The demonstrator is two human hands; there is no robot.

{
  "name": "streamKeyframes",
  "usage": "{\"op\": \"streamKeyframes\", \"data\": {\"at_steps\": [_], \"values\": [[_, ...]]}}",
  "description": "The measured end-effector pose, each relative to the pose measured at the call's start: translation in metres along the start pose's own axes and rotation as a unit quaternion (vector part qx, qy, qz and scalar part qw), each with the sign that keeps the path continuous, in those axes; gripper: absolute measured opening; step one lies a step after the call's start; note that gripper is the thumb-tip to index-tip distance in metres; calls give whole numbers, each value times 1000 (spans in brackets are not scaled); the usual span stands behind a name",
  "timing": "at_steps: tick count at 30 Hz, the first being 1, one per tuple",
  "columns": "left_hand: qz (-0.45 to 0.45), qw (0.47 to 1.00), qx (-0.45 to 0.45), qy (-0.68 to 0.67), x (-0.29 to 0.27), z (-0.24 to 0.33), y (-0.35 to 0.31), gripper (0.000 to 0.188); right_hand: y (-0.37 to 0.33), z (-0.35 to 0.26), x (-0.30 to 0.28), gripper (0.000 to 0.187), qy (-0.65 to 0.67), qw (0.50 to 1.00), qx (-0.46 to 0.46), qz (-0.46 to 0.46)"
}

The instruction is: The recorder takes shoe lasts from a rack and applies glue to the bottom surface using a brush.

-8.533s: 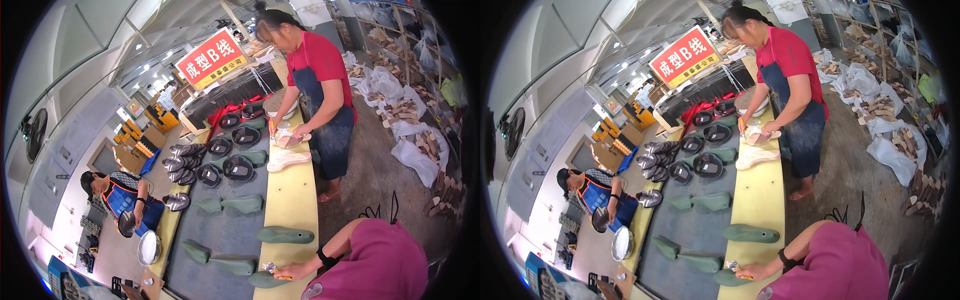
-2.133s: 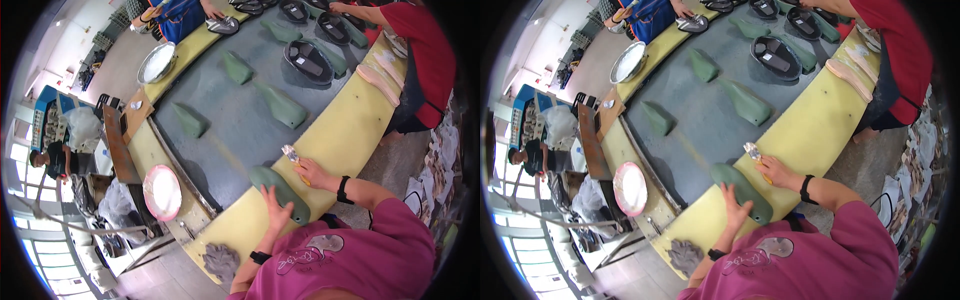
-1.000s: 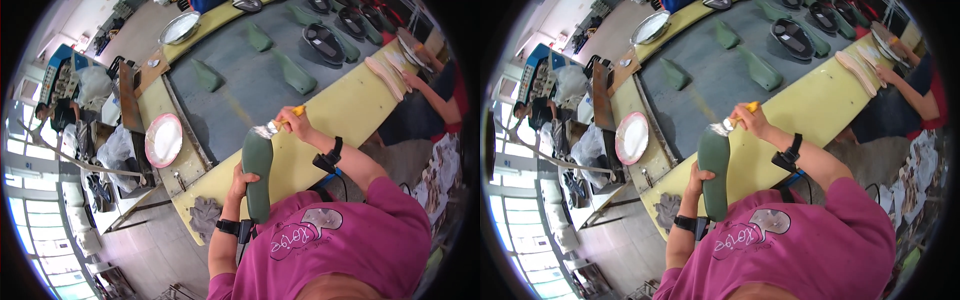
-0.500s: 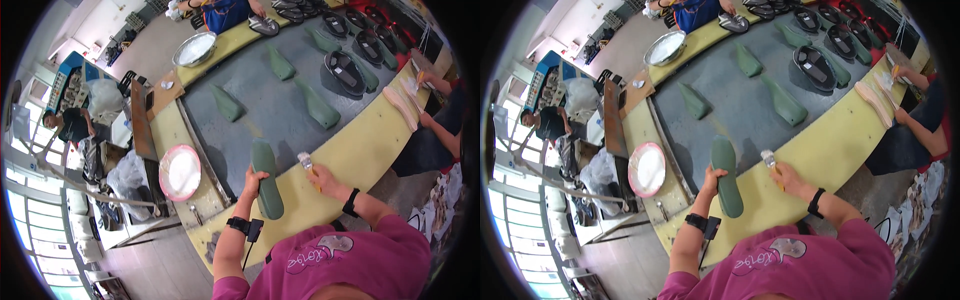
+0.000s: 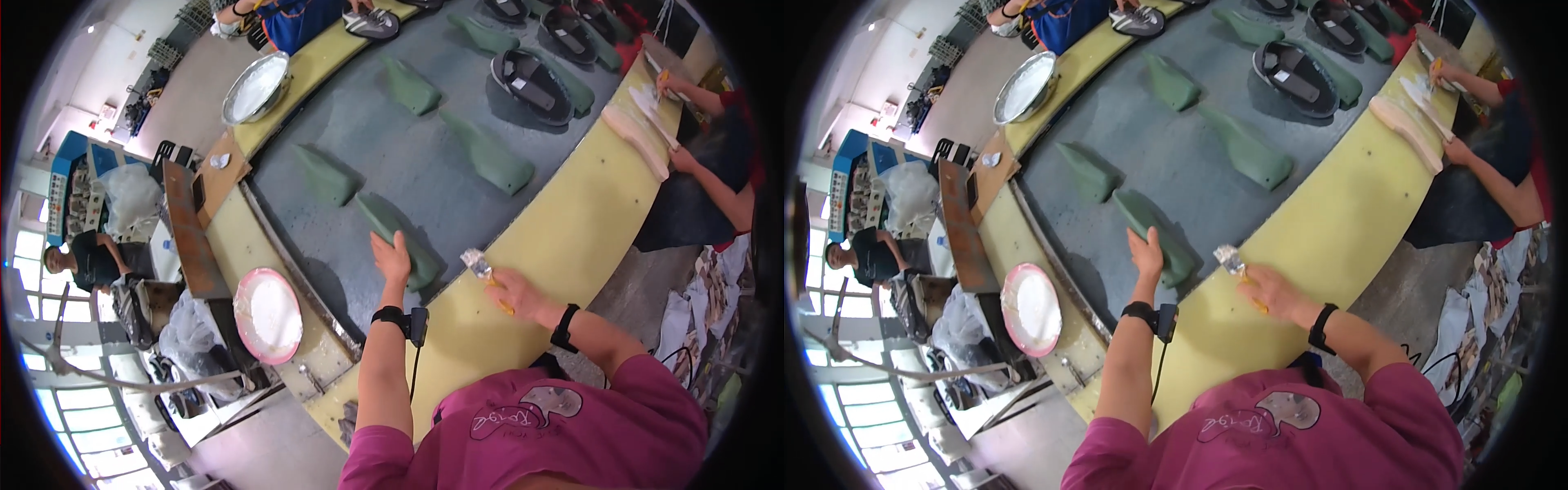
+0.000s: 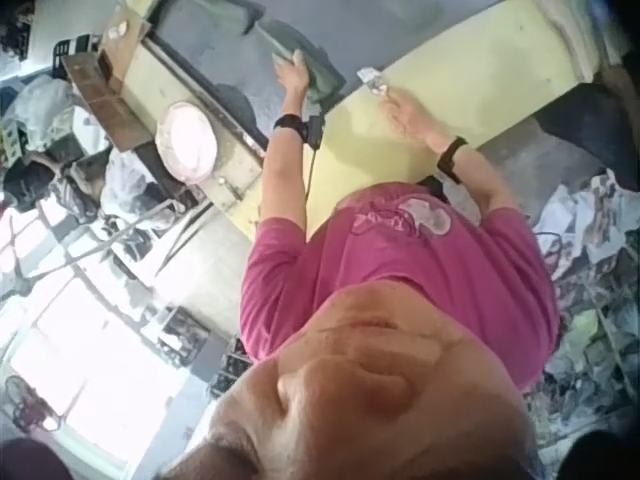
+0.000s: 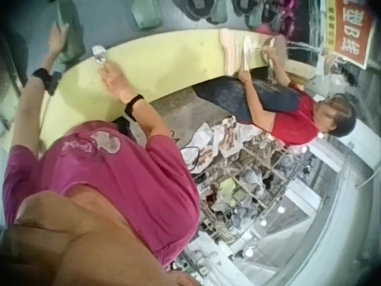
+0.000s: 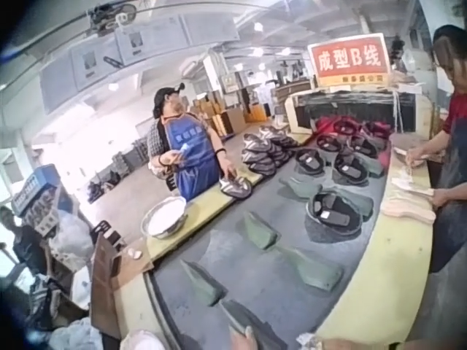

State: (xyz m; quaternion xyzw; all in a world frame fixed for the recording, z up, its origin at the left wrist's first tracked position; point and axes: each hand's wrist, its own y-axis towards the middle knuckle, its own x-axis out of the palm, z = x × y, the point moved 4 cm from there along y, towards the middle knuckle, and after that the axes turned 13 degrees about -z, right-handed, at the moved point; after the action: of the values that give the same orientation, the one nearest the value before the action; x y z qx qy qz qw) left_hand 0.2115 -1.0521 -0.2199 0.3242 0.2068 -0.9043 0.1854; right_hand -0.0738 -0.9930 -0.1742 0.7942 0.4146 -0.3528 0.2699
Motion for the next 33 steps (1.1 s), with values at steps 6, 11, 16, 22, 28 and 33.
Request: {"op": "streamKeyframes", "data": {"at_steps": [6, 11, 16, 22, 28, 33], "values": [[-156, 987, 13, -17, -19, -40, -78, 75, 11, -1, -2, 22, 6, 1000, -21, -5], [-91, 960, 23, -265, -74, -30, -197, 55, 6, 4, -3, 26, -36, 998, -23, 49], [138, 957, -83, -243, -135, -94, -302, 44, 17, -4, 4, 27, -61, 995, -65, 52], [259, 942, -160, 144, -160, -157, -380, 55, 41, -38, 19, 27, -41, 992, -112, 44], [185, 933, -170, 259, -120, -190, -381, 63, 125, -165, 77, 26, 16, 963, -267, 16], [172, 944, -159, 232, -122, -177, -381, 67, 213, -236, 138, 28, -25, 942, -335, 6]]}}
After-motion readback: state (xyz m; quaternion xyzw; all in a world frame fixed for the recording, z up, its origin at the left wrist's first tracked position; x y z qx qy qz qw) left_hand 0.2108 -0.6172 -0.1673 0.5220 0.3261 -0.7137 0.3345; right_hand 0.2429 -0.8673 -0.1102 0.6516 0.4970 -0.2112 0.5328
